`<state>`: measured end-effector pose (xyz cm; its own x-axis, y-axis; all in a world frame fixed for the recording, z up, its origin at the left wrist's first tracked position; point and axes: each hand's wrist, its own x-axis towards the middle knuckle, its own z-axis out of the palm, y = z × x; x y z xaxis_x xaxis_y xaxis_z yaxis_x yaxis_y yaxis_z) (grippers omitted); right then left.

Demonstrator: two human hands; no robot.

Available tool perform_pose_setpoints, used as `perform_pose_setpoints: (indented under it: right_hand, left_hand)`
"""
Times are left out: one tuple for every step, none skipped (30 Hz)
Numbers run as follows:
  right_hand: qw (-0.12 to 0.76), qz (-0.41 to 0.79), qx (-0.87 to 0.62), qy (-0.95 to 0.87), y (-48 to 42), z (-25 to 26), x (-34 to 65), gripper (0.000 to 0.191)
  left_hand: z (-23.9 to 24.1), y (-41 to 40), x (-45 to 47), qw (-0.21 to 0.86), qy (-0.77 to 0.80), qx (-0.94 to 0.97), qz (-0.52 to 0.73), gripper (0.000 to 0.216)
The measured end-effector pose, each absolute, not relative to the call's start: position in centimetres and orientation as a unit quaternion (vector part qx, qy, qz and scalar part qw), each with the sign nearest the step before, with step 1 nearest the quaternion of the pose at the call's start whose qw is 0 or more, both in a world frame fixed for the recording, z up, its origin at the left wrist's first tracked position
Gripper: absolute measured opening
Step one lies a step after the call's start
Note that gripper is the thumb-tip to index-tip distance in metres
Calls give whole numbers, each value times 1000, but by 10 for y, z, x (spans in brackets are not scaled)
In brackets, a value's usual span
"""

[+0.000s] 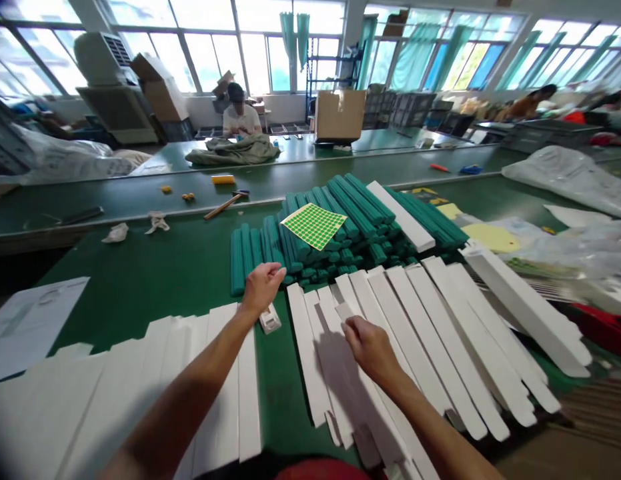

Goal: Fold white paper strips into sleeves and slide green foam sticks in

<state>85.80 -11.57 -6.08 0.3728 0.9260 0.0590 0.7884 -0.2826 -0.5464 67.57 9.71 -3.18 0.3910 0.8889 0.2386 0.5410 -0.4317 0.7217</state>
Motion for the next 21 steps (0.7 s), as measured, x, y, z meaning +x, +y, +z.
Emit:
perform_pose_setpoints:
  right_hand:
    - [243, 111, -802, -534, -127, -66, 866, 38]
    - [229, 77, -816, -525, -141, -74, 872, 39]
    - [208, 39, -828, -519, -155, -83, 876, 41]
    - [182, 4, -835, -519, -168, -94, 877, 45]
    - [153, -21, -836, -526, -180, -106, 876, 49]
    - [123, -36, -833, -539, -190, -117, 872, 53]
    - [97, -43, -828, -551, -197, -126, 867, 55]
    - [76, -45, -826, -557, -201, -134, 863, 56]
    - [61, -46, -830, -553, -203, -140, 859, 54]
    - [53, -47, -838, -540, -202, -144, 857, 50]
    - [48, -49, -850, -523, -199, -146, 856, 47]
    - [48, -50, -859, -507, -195, -147, 858, 45]
    - [48, -50, -866, -495, -191, -147, 861, 45]
    - [48, -48, -870, -489, -187, -146, 864, 45]
    - [46, -43, -870, -489, -183, -145, 869, 46]
    - [42, -32, -870, -490, -179, -143, 873, 46]
    - [37, -13, -871, -489, -175, -142, 877, 45]
    - [34, 16, -874, -484, -172, -141, 881, 42]
    - [36, 50, -878, -475, -169, -140, 884, 40]
    - [41, 86, -881, -464, -165, -140, 886, 40]
    - [49, 116, -883, -452, -163, -140, 888, 40]
  left_hand:
    - [-32, 100, 683, 287, 458, 785, 302, 24]
    - [-35, 99, 687, 295, 463, 784, 290, 24]
    - [-40, 96, 689, 304, 467, 783, 277, 24]
    - [-47, 89, 690, 312, 471, 782, 263, 23]
    - [-56, 81, 691, 322, 473, 782, 249, 22]
    - [-65, 71, 691, 332, 472, 782, 236, 21]
    - [-74, 60, 691, 344, 467, 783, 223, 19]
    - [-83, 49, 691, 357, 459, 786, 211, 18]
    - [-91, 38, 692, 370, 449, 788, 201, 17]
    - [-97, 29, 694, 382, 439, 790, 194, 16]
    - [-102, 21, 696, 392, 428, 792, 189, 16]
    - [-106, 14, 698, 400, 418, 794, 187, 16]
    - [-109, 8, 700, 405, 409, 796, 187, 16]
    - [-110, 4, 702, 410, 400, 798, 190, 17]
    - [-111, 1, 704, 413, 391, 800, 193, 17]
    - [-110, 0, 705, 415, 382, 801, 198, 17]
    - [-110, -2, 706, 417, 373, 803, 205, 17]
    - [-109, -2, 707, 418, 366, 804, 212, 17]
    - [-108, -3, 707, 417, 359, 806, 220, 17]
    - [-108, -3, 706, 416, 353, 806, 228, 16]
    - [-108, -4, 705, 413, 349, 807, 237, 16]
